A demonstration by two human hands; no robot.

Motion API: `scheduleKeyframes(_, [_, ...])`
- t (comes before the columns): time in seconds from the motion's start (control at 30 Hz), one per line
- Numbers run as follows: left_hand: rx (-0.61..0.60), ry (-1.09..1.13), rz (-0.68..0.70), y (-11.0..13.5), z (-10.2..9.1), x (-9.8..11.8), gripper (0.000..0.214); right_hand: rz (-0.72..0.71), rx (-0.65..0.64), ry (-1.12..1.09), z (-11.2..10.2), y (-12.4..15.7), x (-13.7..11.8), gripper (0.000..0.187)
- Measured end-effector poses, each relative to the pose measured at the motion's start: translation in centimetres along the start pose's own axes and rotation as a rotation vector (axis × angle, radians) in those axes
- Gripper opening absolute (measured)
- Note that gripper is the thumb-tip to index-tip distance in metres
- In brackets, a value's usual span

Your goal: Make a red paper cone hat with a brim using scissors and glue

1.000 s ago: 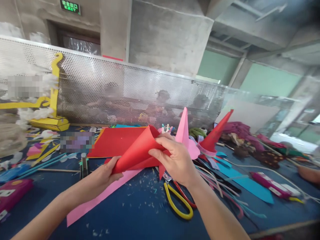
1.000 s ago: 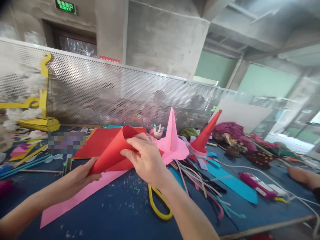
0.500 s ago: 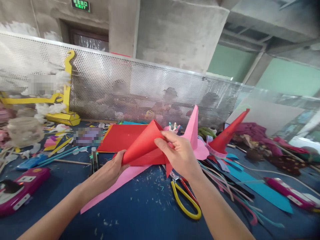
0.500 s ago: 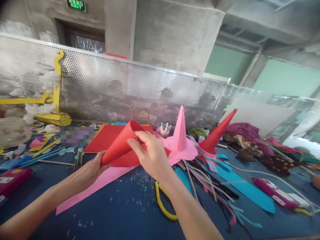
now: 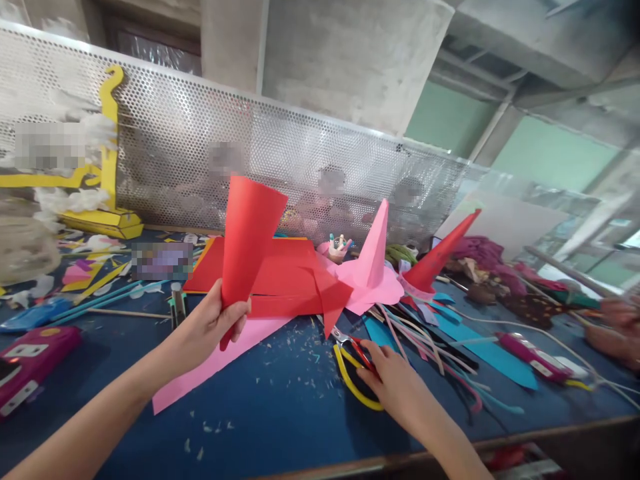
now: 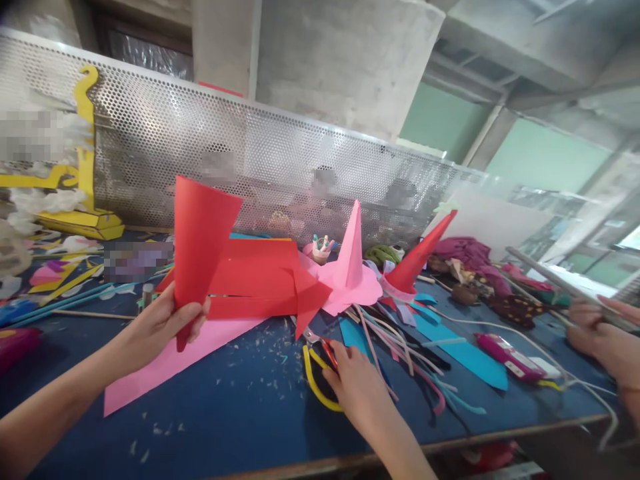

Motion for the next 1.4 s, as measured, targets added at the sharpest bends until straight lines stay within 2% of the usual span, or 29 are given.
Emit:
scheduleKeyframes(0.1, [-0.023,0.101,-0.003,0.0,0.2,0.3,0.026,0.004,-0.032,-0.085,0.2,0.4,-0.1,0.044])
scheduleKeyframes(0.2, [-0.031,0.179,-0.015,0.3,0.0,-0.2,0.023,0.043,-0.059,-0.173,-0.2,2.0,0.0,0.041])
scheduleKeyframes(0.3, [-0.011,0.261,-0.035,0.5,-0.4,-1.0,0.021,-0.027,-0.096,-0.386,-1.0,4.0,-0.1,0.038])
scheduleKeyframes(0.4, [0.026,0.317,-0.060,0.4,-0.8,-1.3,0.019,-0.077,-0.127,-0.516,-2.0,4.8,-0.4,0.036])
scheduleKeyframes(0.57, [0.024,0.357,-0.077,0.4,-0.9,-1.5,0.017,-0.126,-0.133,-0.502,-3.2,2.8,-2.0,0.033])
scheduleKeyframes(0.7, [0.016,0.354,-0.086,0.4,-1.0,-2.0,0.018,-0.173,-0.187,-0.504,-2.3,0.8,-2.6,0.031])
scheduleKeyframes(0.87, [0.042,0.393,-0.094,0.3,-1.2,-2.2,0.018,-0.213,-0.094,-0.448,-1.4,-2.8,-3.2,0.031])
scheduleKeyframes(0.93, [0.050,0.404,-0.107,0.3,-1.2,-2.2,0.018,-0.256,-0.048,-0.448,-1.9,-3.7,-4.0,0.029])
scheduleKeyframes(1.07, [0.071,0.405,-0.142,0.4,-1.5,-2.5,0.020,-0.316,-0.107,-0.528,-3.3,-3.6,-4.9,0.023])
scheduleKeyframes(1.13, [0.080,0.401,-0.159,0.5,-1.6,-2.7,0.022,-0.289,-0.063,-0.567,-3.9,-3.3,-4.4,0.026])
scheduleKeyframes(1.2, [0.077,0.409,-0.178,0.6,-1.5,-2.8,0.024,-0.235,0.049,-0.526,-4.1,-3.3,-3.4,0.032])
scheduleKeyframes(1.3, [0.064,0.434,-0.205,0.8,-1.2,-2.8,0.026,-0.119,0.169,-0.319,-3.1,-3.6,-1.7,0.040])
scheduleKeyframes(1.4, [0.080,0.464,-0.240,1.0,-1.1,-3.0,0.025,0.013,0.198,-0.148,-1.7,-3.9,0.1,0.044])
Point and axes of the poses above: each hand's wrist, its own y-axis away from the middle knuckle, its own z-axis out of the palm, x = y × z, the point moved 7 cm from there along -y, towards the middle knuckle, and after that the axes turned 5 degrees about -y, right-handed, at the moved point
